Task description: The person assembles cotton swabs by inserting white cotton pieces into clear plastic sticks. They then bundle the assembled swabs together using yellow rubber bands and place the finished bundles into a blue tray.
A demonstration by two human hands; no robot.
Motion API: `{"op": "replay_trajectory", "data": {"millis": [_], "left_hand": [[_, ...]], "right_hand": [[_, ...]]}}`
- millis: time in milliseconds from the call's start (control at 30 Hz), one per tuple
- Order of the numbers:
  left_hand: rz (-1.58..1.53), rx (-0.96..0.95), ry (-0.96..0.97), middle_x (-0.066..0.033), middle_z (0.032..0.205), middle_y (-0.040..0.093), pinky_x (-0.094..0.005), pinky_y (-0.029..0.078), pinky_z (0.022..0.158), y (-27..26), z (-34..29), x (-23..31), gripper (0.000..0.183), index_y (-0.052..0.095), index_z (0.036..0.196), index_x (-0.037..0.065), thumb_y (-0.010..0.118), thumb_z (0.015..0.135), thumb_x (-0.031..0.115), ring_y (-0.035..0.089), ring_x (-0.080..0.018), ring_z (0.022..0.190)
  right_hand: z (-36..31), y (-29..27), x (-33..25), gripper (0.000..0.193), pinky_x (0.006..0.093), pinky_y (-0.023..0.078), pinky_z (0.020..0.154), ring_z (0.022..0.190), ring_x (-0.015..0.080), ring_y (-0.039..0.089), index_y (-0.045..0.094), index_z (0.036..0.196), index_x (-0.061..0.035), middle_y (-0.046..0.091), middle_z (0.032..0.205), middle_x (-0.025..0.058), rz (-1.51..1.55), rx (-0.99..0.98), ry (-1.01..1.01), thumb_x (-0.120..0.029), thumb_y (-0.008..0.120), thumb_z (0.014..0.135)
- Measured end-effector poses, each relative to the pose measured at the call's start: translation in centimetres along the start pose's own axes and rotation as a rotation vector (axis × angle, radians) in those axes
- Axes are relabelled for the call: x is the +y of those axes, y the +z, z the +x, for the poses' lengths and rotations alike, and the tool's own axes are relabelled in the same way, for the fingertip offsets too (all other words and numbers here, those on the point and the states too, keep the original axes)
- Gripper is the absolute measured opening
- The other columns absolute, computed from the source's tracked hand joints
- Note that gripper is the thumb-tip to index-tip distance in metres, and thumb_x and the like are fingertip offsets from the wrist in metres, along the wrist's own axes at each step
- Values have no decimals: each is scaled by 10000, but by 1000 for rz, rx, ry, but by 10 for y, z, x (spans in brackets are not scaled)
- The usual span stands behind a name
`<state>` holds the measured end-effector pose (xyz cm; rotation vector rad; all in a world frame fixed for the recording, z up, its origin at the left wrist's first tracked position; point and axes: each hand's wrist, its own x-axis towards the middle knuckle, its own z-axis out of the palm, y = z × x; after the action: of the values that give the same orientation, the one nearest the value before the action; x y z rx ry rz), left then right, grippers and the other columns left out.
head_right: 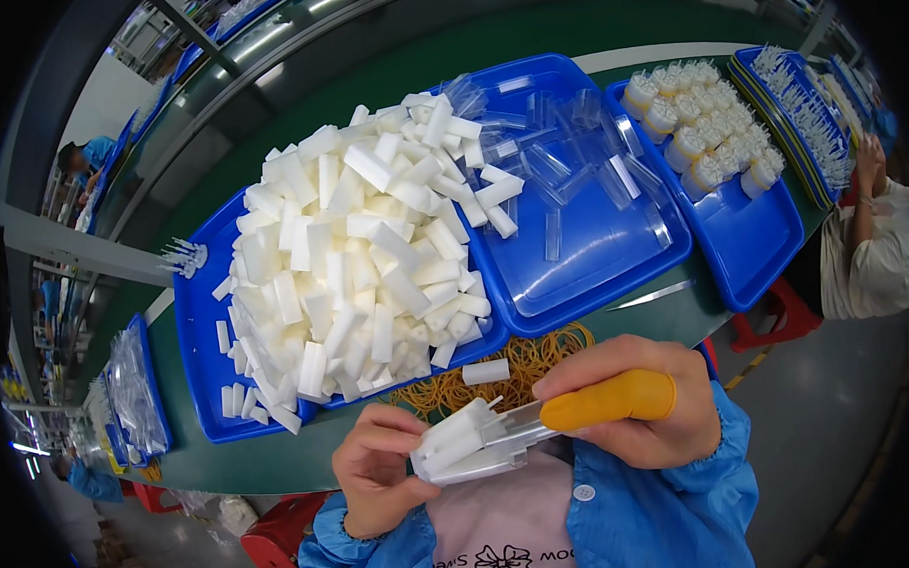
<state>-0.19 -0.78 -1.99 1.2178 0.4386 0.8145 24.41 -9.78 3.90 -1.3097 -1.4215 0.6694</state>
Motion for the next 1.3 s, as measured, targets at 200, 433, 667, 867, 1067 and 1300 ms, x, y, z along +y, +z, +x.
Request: {"op": "replay_trajectory", "data": {"millis": [200, 433, 667, 867, 1067, 1300], "left_hand": [[56, 2, -76, -155, 1125, 528, -315, 480, 858, 5, 1, 9, 479, 603, 1124, -28, 800, 690, 24, 564, -216, 999], [308, -127, -53, -121, 1101, 498, -284, 454, 794, 3, 2, 14, 571, 557, 1237, -36, 780, 726, 84, 533, -194, 947], [404, -288, -47, -123, 1058, 473, -306, 442, 747, 7, 10, 22, 496, 612, 1161, -29, 787, 711, 86, 526, -206, 914], [297, -378, -63, -120, 1068, 437, -313, 452, 781, 4, 9, 24, 397, 642, 1104, -39, 762, 743, 73, 520, -220, 948], [187, -387, -86, -118, 1078, 421, -328, 451, 808, -1, 10, 17, 353, 655, 1088, -28, 744, 761, 72, 506, -232, 970], [608, -182, 203, -108, 1078, 467, -318, 470, 812, 5, 9, 13, 432, 653, 1132, 32, 743, 710, 4, 508, -206, 963]], "right_hand": [[-5, 5, 0, 144, 286, 550, 697, 807, 234, 677, 688, 861, 5, 663, 965, 138, -60, 48, -147, 30, 721, 723], [-7, 5, -4, 140, 315, 565, 686, 763, 254, 681, 689, 822, 18, 670, 908, 159, 136, 87, -29, 50, 729, 692], [-3, -2, 20, 140, 351, 574, 665, 709, 268, 673, 658, 820, 58, 666, 817, 172, 114, -12, -284, -19, 735, 732], [12, -12, 8, 119, 390, 578, 699, 762, 301, 676, 694, 838, 31, 665, 935, 189, 80, -148, -480, 24, 710, 720], [16, -13, 12, 143, 348, 573, 724, 758, 247, 672, 709, 842, -2, 666, 935, 169, 84, -269, -459, -36, 745, 707], [-8, 21, 20, 295, 328, 551, 719, 792, 234, 667, 648, 993, 31, 630, 997, 173, 339, 94, 85, -66, 754, 736]]}}
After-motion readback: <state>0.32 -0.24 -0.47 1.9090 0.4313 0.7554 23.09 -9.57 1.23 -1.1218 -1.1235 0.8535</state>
